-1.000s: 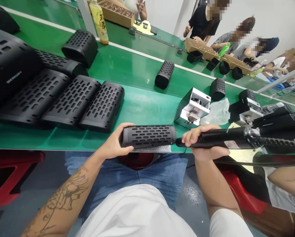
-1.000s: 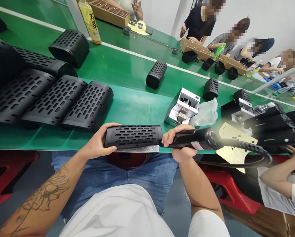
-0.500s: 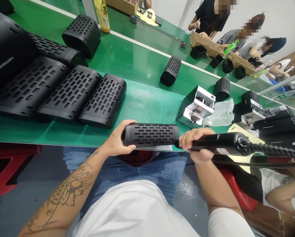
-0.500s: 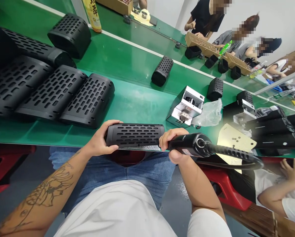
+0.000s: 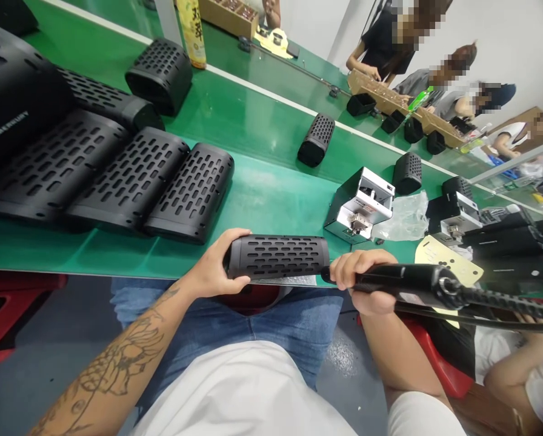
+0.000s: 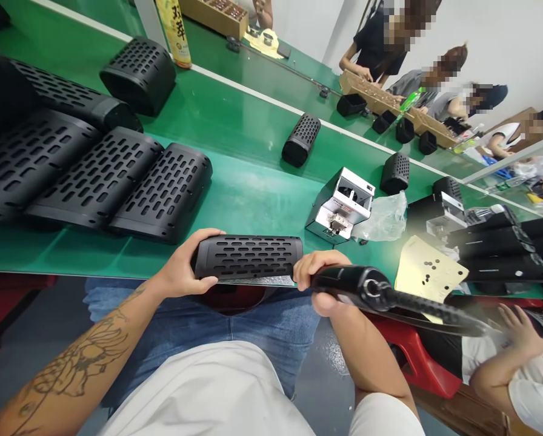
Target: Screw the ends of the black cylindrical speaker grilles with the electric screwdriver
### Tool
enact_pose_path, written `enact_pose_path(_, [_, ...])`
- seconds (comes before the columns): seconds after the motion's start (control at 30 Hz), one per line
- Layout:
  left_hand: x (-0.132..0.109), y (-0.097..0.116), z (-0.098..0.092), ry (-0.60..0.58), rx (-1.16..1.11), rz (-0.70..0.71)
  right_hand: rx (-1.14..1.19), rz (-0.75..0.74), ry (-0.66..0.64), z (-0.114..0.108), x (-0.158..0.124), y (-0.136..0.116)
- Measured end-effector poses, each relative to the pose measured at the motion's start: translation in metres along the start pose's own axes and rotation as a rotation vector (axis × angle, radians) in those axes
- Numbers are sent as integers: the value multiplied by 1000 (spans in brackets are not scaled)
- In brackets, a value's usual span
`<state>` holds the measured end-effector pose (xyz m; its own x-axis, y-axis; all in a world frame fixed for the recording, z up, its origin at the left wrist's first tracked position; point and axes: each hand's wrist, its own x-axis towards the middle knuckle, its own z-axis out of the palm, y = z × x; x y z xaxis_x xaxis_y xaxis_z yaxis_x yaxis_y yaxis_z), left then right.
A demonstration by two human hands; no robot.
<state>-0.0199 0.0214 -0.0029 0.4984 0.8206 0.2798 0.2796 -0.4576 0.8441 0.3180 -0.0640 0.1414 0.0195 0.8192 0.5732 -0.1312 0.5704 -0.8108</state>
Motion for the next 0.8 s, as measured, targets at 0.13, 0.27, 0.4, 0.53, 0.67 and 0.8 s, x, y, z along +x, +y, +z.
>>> enact_pose_path(0.13, [-2, -7, 9, 56, 8, 33, -193, -116, 332, -42, 42, 2])
enact_pose_path(0.27, [1, -4, 18, 78, 21, 23, -441, -229, 678, -86, 88, 33])
enact_pose_path(0.4, [4, -1, 17, 26, 16, 7, -518, -134, 659, -108, 90, 58])
enact_pose_path(0.53, [4, -2, 8, -91, 20, 13, -468, -152, 622, -106, 75, 52])
enact_pose_path(0.67, [5, 0, 5, -139, -2, 27, -322, -167, 624, -76, 60, 20])
enact_pose_path(0.8, [5, 4, 8, -135, -17, 5, -108, -191, 372, -22, 31, -10])
